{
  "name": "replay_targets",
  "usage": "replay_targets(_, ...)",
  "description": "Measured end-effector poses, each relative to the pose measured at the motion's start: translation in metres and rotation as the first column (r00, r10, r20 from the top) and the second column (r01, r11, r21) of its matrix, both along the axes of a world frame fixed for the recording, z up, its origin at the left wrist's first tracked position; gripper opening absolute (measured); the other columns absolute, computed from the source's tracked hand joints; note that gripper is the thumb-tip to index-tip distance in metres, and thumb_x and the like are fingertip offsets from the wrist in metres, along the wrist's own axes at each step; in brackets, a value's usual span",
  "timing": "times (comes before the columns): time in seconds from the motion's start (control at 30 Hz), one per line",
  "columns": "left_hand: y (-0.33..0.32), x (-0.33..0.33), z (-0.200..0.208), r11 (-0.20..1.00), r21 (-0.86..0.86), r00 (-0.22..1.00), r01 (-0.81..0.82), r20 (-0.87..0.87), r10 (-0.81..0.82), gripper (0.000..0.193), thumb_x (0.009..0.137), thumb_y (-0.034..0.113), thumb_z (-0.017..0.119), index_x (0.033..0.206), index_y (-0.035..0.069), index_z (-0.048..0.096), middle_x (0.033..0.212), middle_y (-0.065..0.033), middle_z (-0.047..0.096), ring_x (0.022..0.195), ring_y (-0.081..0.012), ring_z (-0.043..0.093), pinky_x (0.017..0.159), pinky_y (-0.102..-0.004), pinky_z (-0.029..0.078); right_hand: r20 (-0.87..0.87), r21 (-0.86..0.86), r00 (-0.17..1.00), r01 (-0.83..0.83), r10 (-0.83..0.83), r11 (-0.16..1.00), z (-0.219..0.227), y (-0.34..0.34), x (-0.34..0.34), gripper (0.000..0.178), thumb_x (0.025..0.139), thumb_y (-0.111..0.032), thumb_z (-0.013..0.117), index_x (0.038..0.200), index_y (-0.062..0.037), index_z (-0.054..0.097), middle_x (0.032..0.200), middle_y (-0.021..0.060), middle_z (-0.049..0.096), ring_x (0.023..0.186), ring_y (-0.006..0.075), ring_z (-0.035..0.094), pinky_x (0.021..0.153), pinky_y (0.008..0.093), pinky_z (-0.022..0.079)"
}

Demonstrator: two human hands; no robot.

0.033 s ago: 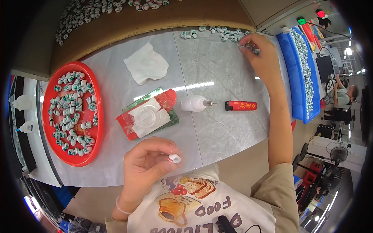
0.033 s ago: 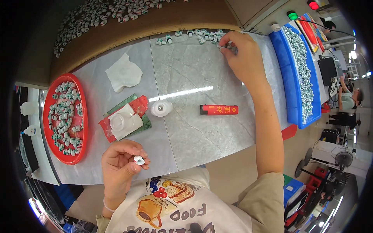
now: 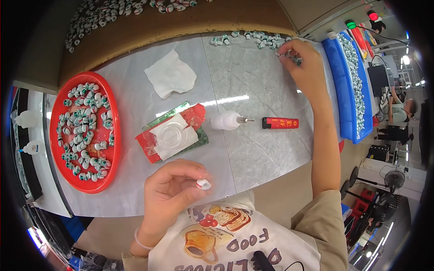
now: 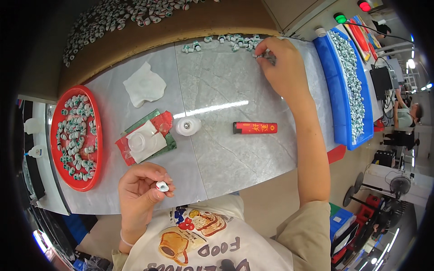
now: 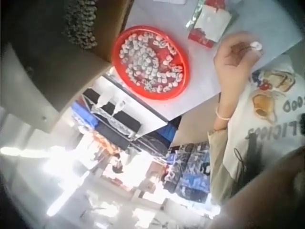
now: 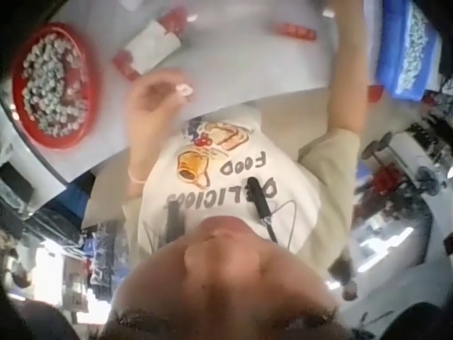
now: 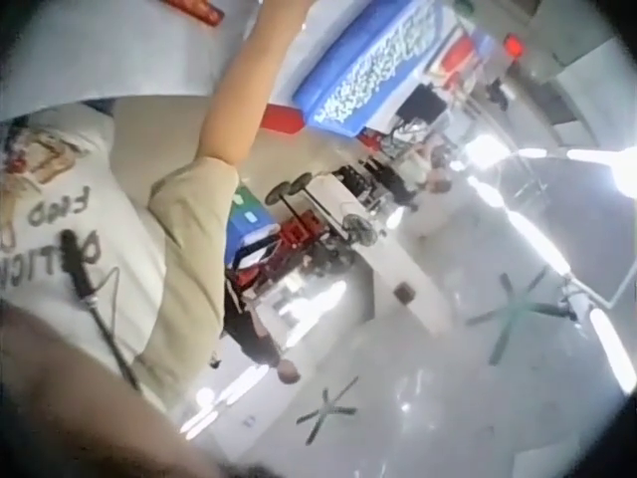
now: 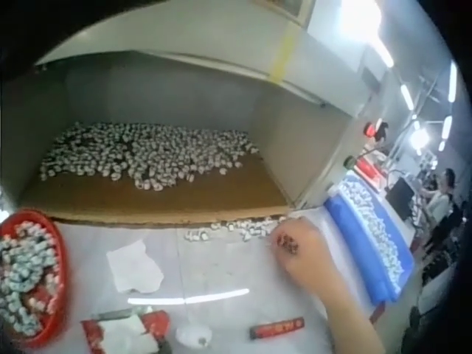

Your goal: Assembling small plastic components by applying glue and joining them together.

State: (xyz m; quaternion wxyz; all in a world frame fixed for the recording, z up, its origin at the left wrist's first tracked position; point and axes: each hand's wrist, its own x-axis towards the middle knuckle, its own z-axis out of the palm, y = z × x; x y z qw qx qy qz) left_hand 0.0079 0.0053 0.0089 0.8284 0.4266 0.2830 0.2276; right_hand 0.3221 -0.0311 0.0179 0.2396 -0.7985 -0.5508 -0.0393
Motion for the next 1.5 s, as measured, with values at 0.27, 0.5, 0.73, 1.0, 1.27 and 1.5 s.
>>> replay_targets(0.27,-0.005,-0.004,0.005,1.000,0.020,1.000,-0.017,-0.023,0.017,0.030,0.068,0.015,0.069,0.086,0.001,0.050,0.083,-0.0088,0.052,0.070,-0.0158,0.056,0.059,-0.0250,0.049,-0.620,0.295,0.774,0.077,0.130,0.952,0.025,-0.029,-0.034,0.011,0.077,-0.004,0.047,0.084,0.0002,0.053,0.077,0.0032,0.051,0.067,0.0096,0.045,0.060,0.0221,0.036)
replay_targets(0.5,-0.002,-0.011,-0.008,1.000,0.003,0.995,-0.003,0.097,0.002,0.022,0.069,-0.003,0.061,0.089,-0.004,0.051,0.089,-0.0123,0.053,0.082,-0.0188,0.057,0.070,-0.0294,0.050,-0.928,0.333,0.237,0.176,0.288,0.926,0.013,-0.070,-0.095,0.017,0.084,-0.014,0.048,0.085,0.0026,0.054,0.081,0.0122,0.058,0.058,0.0108,0.053,0.050,0.0192,0.042)
replay_targets(0.73,0.000,-0.007,-0.004,0.999,0.012,0.990,0.033,0.135,-0.034,0.023,0.071,-0.003,0.061,0.091,-0.005,0.050,0.091,-0.0138,0.055,0.085,-0.0200,0.057,0.070,-0.0282,0.049,-0.909,0.406,-0.090,0.034,0.408,0.913,0.014,-0.075,-0.141,0.017,0.072,0.004,0.057,0.087,0.0108,0.055,0.096,0.0212,0.049,0.072,0.0237,0.060,0.063,0.0265,0.053)
replay_targets(1.0,-0.002,-0.009,-0.014,0.994,0.112,0.973,0.018,0.226,-0.043,0.024,0.069,-0.004,0.063,0.090,-0.004,0.052,0.091,-0.0137,0.056,0.085,-0.0178,0.057,0.071,-0.0262,0.048,-0.737,0.462,0.413,-0.271,0.535,0.845,0.014,-0.059,-0.161,0.021,0.058,0.006,0.066,0.078,0.0053,0.059,0.080,0.0175,0.054,0.067,0.0211,0.058,0.054,0.0232,0.048)
replay_targets(1.27,-0.003,-0.010,-0.009,0.997,0.075,0.982,0.009,0.189,-0.023,0.024,0.069,-0.004,0.064,0.090,-0.006,0.052,0.089,-0.0145,0.056,0.080,-0.0174,0.057,0.067,-0.0270,0.050,-0.585,0.401,0.664,-0.263,0.466,0.878,0.015,-0.057,-0.177,0.025,0.052,0.008,0.070,0.074,0.0024,0.059,0.077,0.0156,0.057,0.063,0.0191,0.059,0.052,0.0222,0.046)
replay_targets(1.5,-0.003,-0.005,-0.014,0.978,0.208,0.981,-0.026,0.192,-0.015,0.027,0.062,0.002,0.070,0.083,-0.001,0.054,0.081,-0.0121,0.056,0.072,-0.0162,0.057,0.061,-0.0243,0.048,-0.369,0.431,0.768,-0.357,0.523,0.829,0.016,-0.057,-0.177,0.024,0.052,0.006,0.071,0.070,0.0003,0.056,0.073,0.0146,0.058,0.057,0.0167,0.056,0.047,0.0216,0.045)
